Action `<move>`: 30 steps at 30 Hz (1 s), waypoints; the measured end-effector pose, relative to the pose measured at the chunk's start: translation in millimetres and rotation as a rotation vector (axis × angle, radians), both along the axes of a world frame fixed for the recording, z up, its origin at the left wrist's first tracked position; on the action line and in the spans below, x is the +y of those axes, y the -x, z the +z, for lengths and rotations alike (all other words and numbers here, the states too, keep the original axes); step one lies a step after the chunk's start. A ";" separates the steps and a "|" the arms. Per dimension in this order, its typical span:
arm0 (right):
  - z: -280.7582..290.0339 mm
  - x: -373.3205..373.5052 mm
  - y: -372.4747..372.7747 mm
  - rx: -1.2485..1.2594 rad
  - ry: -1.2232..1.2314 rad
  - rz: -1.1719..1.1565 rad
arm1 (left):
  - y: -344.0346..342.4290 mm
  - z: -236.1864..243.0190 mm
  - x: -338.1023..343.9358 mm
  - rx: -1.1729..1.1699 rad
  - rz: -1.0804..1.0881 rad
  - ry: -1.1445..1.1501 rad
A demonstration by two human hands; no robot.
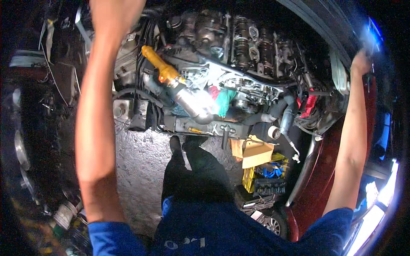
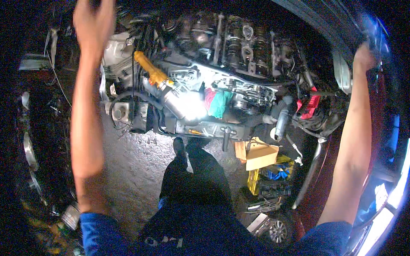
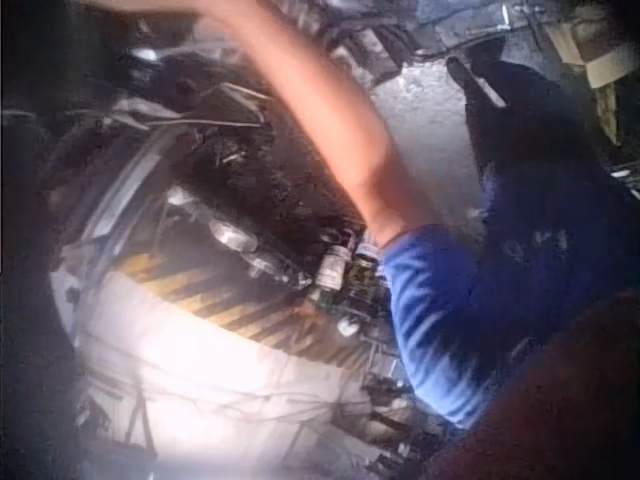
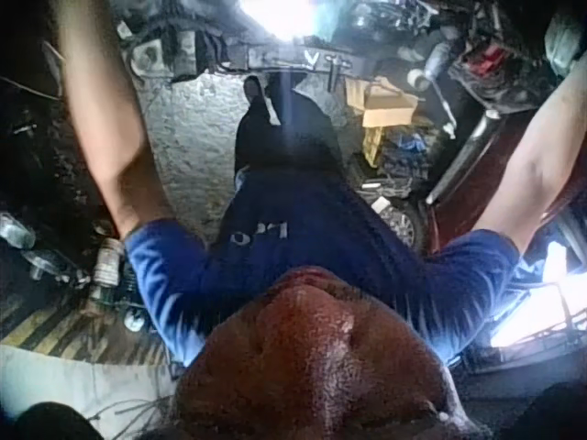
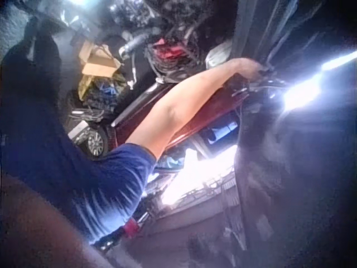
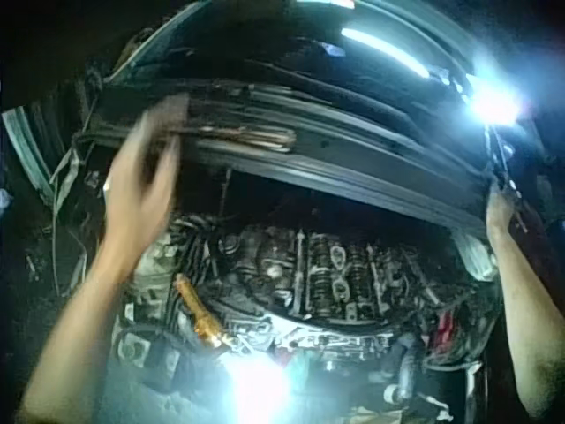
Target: The person holds an engine component with a cloth, places a part into a box, and then uses a socket wrench to unscrew bolts from the engine block.
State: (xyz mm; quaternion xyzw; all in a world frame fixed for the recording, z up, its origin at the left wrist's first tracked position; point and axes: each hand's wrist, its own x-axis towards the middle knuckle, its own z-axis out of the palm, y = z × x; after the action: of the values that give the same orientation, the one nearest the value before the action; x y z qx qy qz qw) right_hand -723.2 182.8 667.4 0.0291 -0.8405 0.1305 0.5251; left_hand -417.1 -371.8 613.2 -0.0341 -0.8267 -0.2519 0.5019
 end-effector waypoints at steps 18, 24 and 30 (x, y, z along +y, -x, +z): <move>1.7 -11.3 -16.8 -0.082 -0.017 0.168 | -78.3 -127.1 8.9 -1.078 -0.386 0.460; 4.3 -15.0 -10.0 -0.065 -0.003 0.015 | -72.2 -115.5 -3.6 -0.974 -0.519 0.390; 2.6 27.9 2.3 -0.105 0.067 0.060 | -60.2 -103.7 -9.5 -1.003 -0.394 0.087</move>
State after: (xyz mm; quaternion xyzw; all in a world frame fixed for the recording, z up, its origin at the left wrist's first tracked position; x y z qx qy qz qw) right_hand -725.5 210.8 670.0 0.0297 -0.8608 0.1753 0.4768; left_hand -357.0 -381.3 509.4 -0.0850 -0.9526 -0.2919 -0.0130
